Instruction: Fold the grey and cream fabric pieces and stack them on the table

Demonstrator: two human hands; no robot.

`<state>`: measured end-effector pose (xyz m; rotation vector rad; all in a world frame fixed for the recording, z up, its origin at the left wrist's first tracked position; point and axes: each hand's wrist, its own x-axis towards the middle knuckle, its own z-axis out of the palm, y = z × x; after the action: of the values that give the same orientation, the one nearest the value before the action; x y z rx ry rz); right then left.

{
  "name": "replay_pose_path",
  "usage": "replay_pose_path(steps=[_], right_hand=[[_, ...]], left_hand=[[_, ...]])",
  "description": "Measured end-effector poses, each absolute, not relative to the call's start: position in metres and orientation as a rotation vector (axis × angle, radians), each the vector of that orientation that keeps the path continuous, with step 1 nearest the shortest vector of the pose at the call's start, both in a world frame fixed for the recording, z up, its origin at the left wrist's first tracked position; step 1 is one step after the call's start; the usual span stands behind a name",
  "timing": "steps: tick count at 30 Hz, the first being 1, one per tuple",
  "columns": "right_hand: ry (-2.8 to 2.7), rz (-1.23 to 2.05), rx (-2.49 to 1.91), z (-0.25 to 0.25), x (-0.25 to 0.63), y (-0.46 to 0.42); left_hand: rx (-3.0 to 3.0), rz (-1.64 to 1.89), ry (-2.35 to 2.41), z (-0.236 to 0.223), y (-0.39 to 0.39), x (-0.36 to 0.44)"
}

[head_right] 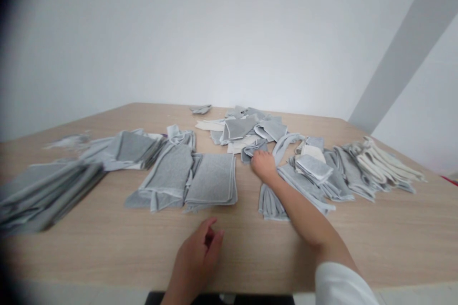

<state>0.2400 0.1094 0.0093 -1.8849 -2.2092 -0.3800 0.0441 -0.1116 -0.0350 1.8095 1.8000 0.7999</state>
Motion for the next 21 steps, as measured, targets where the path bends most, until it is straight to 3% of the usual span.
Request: replay_pose_path(steps=[13,17,21], right_hand=[[-2.640,-0.361,-1.168,-0.002,0.245,-0.001],[-2.740,-0.122,-1.001,0.002,0.250,-0.012],[-2.605,0.077,-1.176,0.010,0.254,0.005]], left_hand=[[1.813,0.809,1.780,-0.034,-0.113,0.047],[1.829,0.804,1.796,-0.035,-0.113,0.047],[1.821,0.788,1.795,-0.035,-0.112,0.047]])
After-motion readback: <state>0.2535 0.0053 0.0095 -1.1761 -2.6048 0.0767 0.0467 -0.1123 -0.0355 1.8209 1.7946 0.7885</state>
